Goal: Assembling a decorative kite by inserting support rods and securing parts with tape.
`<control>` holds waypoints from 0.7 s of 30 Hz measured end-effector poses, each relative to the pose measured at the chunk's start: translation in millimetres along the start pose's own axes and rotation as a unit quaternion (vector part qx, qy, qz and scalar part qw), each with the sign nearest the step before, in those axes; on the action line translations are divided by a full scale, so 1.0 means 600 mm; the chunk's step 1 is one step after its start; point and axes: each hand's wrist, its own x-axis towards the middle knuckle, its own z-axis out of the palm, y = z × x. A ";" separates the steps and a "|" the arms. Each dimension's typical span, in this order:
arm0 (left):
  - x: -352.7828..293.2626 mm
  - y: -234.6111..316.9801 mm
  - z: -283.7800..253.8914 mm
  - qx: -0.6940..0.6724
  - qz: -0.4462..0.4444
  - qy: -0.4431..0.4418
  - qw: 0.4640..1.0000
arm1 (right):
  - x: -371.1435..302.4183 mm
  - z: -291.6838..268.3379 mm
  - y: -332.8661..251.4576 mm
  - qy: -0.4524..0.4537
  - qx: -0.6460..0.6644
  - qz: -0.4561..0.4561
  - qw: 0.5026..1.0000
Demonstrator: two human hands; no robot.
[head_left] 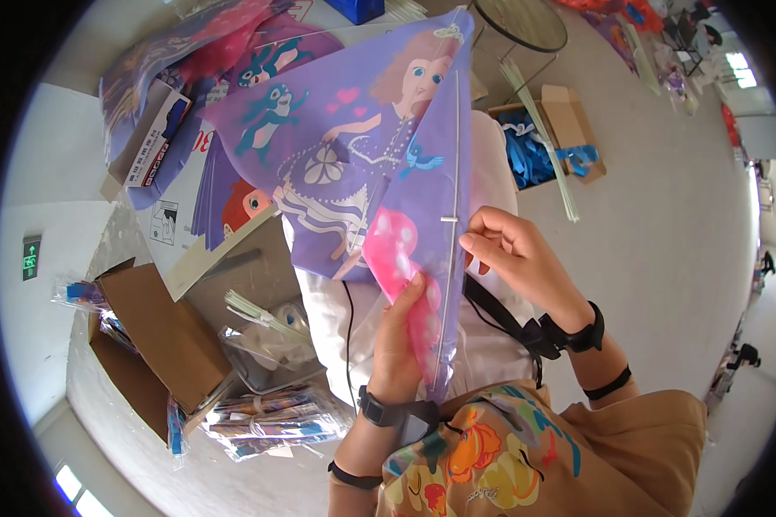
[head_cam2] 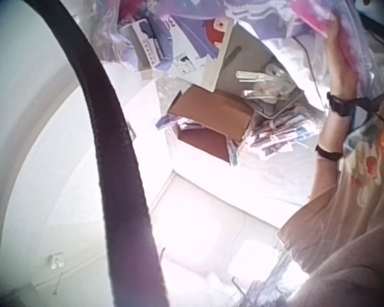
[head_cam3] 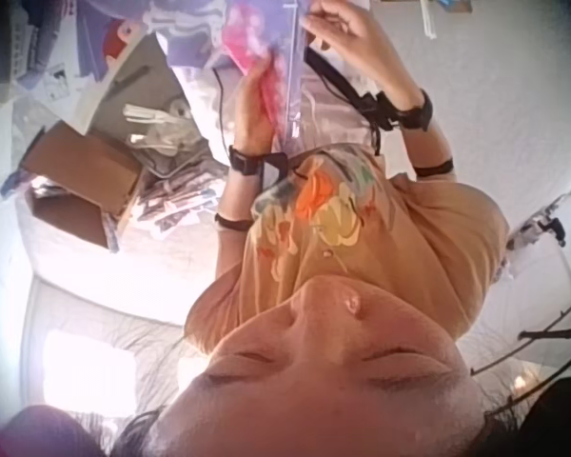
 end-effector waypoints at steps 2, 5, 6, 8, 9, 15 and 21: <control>-0.002 0.000 0.002 -0.004 0.009 -0.005 1.000 | -0.008 0.000 0.001 0.010 -0.043 -0.010 0.999; -0.007 -0.002 0.006 -0.013 0.022 -0.003 1.000 | -0.019 0.006 0.001 0.025 -0.085 -0.022 0.996; -0.008 -0.002 0.008 -0.018 0.026 0.004 0.999 | -0.021 0.007 0.000 0.032 -0.086 -0.022 0.996; -0.014 0.000 0.017 -0.013 0.038 0.008 0.999 | -0.025 0.013 0.003 0.041 -0.074 -0.012 0.996; -0.016 0.001 0.020 -0.007 0.051 0.011 0.999 | -0.026 0.014 0.003 0.051 -0.062 -0.001 0.997; -0.006 0.002 0.015 0.007 0.083 0.009 0.997 | -0.019 0.015 0.013 0.048 0.103 0.023 0.993; 0.008 -0.004 0.031 0.023 0.128 0.026 0.991 | -0.004 0.008 0.018 0.000 0.093 0.072 0.993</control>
